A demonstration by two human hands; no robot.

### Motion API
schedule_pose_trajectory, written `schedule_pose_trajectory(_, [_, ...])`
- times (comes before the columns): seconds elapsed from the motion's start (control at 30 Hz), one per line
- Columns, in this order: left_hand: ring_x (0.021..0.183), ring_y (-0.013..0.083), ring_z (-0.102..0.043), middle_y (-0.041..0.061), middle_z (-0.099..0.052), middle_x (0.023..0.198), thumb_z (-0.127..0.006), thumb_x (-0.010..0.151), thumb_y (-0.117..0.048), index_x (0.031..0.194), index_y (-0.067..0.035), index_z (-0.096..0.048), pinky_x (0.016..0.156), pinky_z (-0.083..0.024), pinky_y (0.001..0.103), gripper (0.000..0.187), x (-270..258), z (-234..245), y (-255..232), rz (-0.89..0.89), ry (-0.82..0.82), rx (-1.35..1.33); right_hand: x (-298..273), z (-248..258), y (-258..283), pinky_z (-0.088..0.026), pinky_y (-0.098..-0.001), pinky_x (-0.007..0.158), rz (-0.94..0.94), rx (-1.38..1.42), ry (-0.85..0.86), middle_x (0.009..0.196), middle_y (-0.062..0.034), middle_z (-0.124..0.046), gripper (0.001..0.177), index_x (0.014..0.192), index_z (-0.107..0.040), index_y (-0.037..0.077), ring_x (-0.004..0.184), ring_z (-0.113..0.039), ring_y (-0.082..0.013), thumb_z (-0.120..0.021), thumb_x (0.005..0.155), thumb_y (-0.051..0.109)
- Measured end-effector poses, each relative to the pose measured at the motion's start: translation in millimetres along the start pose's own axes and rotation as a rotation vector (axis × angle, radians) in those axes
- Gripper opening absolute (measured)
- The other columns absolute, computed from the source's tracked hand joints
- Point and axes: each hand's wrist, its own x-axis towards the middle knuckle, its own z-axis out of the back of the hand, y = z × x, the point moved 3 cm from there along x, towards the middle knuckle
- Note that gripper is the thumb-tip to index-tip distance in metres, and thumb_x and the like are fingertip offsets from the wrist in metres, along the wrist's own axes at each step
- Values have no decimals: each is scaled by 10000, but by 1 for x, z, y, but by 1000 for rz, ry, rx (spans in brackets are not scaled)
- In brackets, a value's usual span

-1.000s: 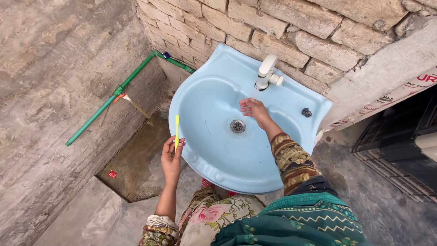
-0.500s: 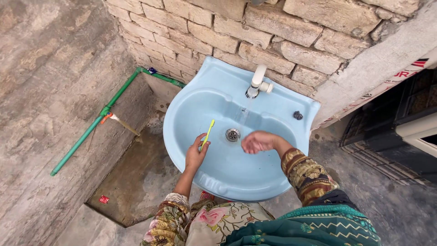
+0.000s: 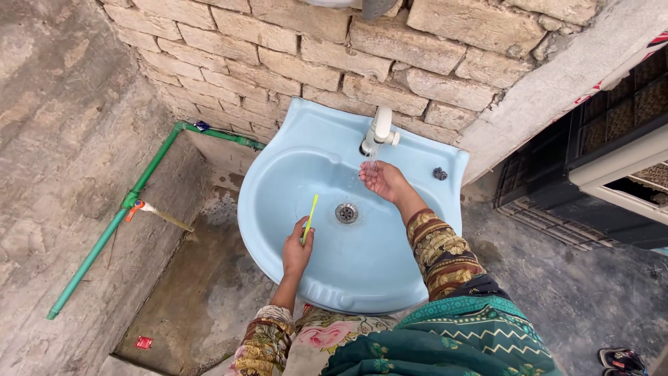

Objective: Scrubbing an outdoor utility sink with a toothbrush and cleaning an adjacent brick alleyway with a squeegee and water.

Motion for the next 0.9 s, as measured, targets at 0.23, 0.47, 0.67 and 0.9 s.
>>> schedule_pose_trajectory(0.23, [776, 382, -707, 164, -750, 931, -622, 985, -311, 1386, -263, -583, 730, -550, 486, 406, -3, 6, -7, 106, 51, -9, -14, -37, 19, -356, -265, 495, -69, 215, 283, 675, -15, -508, 202, 780, -530, 74, 565, -432, -123, -499, 963, 154])
schedule_pose_trajectory(0.47, [780, 384, -702, 161, -750, 908, -637, 976, -299, 1379, -251, -585, 714, -541, 494, 410, -1, 3, -6, 51, 35, -10, -70, 69, 11, -433, -288, 509, -418, -1084, 248, 721, -58, -628, 226, 841, -661, -4, 562, -521, -152, -568, 952, 170])
schedule_pose_trajectory(0.67, [791, 361, -715, 144, -755, 947, -633, 977, -300, 1390, -260, -576, 720, -552, 476, 418, -1, -1, -5, 52, 37, 5, -103, 76, 14, -536, -434, 852, 176, -1915, -134, 1093, -155, -738, 305, 1142, -742, 40, 959, -675, -301, -550, 956, 188])
schedule_pose_trajectory(0.9, [795, 329, -713, 144, -756, 950, -622, 988, -317, 1422, -283, -545, 731, -551, 454, 442, -2, 2, -8, 115, 51, 45, -78, 177, -105, -34, -602, 1243, -333, -2486, -134, 1689, -241, -64, 529, 1519, -445, 21, 1553, 23, -448, -482, 1057, 277])
